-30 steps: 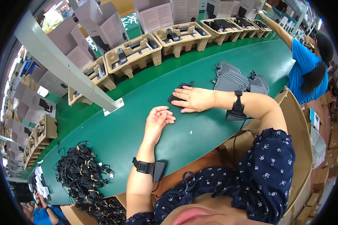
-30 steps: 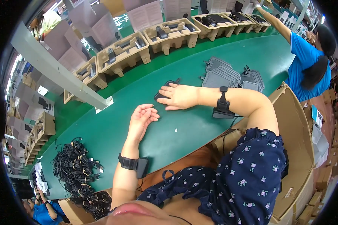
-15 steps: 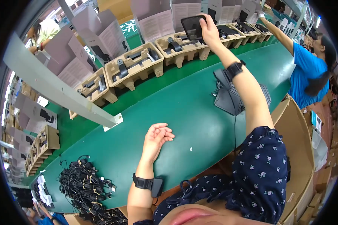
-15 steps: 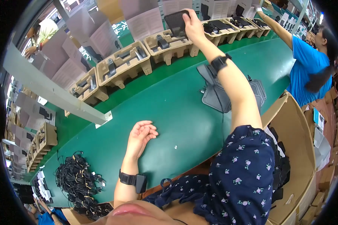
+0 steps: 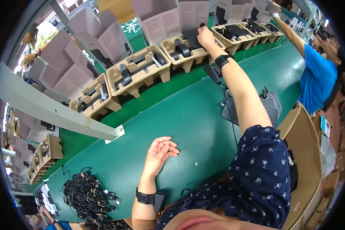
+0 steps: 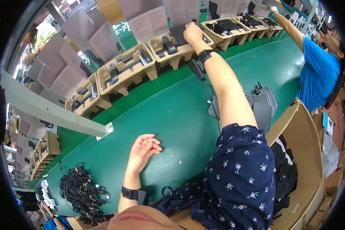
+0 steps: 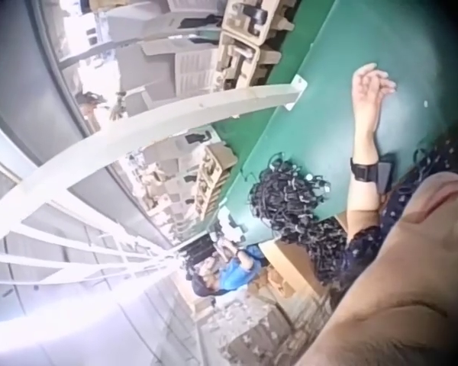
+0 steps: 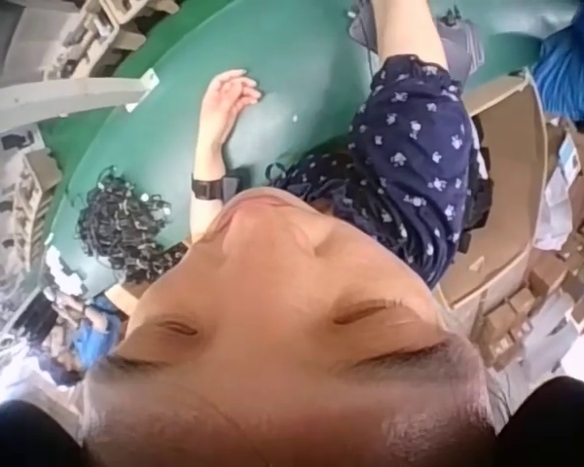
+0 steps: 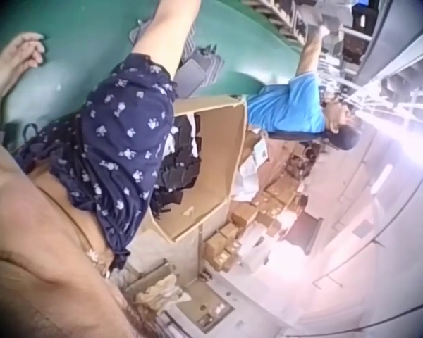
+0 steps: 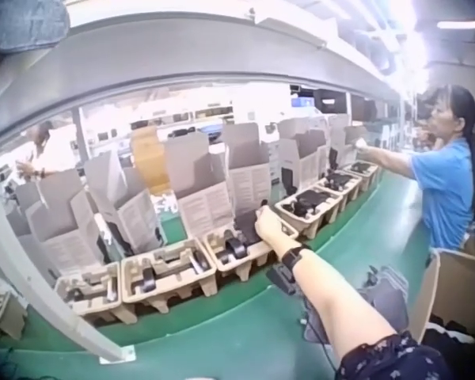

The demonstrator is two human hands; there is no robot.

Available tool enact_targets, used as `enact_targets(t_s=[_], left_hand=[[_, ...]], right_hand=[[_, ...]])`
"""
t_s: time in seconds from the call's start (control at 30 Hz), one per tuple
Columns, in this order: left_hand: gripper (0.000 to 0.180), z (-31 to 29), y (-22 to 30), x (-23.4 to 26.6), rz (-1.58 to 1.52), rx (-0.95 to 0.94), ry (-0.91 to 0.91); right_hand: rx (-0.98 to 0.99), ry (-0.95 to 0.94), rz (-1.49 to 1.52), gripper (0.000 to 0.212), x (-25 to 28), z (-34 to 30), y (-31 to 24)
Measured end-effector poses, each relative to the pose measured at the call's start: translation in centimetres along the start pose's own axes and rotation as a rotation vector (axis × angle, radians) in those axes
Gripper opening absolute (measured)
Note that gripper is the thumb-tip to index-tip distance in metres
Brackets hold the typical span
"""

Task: The person picks up a cable, wraps it, and places it into a tray before taking a filter from a box and laying it on the table. They repeat this process multiple times, occasionally placing the filters into the trays.

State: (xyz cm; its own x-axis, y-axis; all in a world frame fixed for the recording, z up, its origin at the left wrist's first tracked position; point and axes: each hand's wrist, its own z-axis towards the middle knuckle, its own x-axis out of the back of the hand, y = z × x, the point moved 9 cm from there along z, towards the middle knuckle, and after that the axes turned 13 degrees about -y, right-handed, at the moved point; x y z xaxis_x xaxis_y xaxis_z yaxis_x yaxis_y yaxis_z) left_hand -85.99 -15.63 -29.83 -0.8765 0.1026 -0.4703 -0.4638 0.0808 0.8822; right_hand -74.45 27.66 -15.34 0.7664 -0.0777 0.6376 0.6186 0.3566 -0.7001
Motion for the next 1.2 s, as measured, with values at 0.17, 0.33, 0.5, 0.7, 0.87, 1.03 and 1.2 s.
enact_targets(t_s=[0.17, 0.33, 0.5, 0.7, 0.87, 1.03, 1.2], left_hand=[[0.024, 0.0, 0.3, 0.4, -0.010, -0.002, -0.004], [0.024, -0.4, 0.5, 0.9, -0.016, 0.004, 0.013], [0.023, -0.7, 0.7, 1.0, -0.019, 0.015, 0.014], [0.025, -1.2, 1.1, 1.4, -0.044, -0.004, 0.032], [0.024, -1.7, 0.7, 2.6, -0.064, 0.015, 0.030], [0.024, -2.0, 0.5, 3.0, -0.076, 0.026, 0.020], [0.025, -2.4, 0.5, 3.2, -0.075, 0.017, 0.026]], right_hand=[[0.051, -0.055, -0.140, 0.029, -1.2, 0.7, 0.5], [0.325, 0.098, -0.685, 0.030, -1.0, -2.9, -3.7], [0.464, 0.435, -0.709, 0.025, 4.4, -2.8, -3.1], [-0.021, 0.044, -0.564, 0.031, 6.1, 1.7, 9.1], [0.262, -0.005, -0.384, 0.031, 4.7, 2.7, 6.5], [-0.052, -0.263, -0.798, 0.031, 2.8, 4.8, 7.5], [0.187, -0.206, -1.178, 0.028, 0.6, 4.4, 4.2]])
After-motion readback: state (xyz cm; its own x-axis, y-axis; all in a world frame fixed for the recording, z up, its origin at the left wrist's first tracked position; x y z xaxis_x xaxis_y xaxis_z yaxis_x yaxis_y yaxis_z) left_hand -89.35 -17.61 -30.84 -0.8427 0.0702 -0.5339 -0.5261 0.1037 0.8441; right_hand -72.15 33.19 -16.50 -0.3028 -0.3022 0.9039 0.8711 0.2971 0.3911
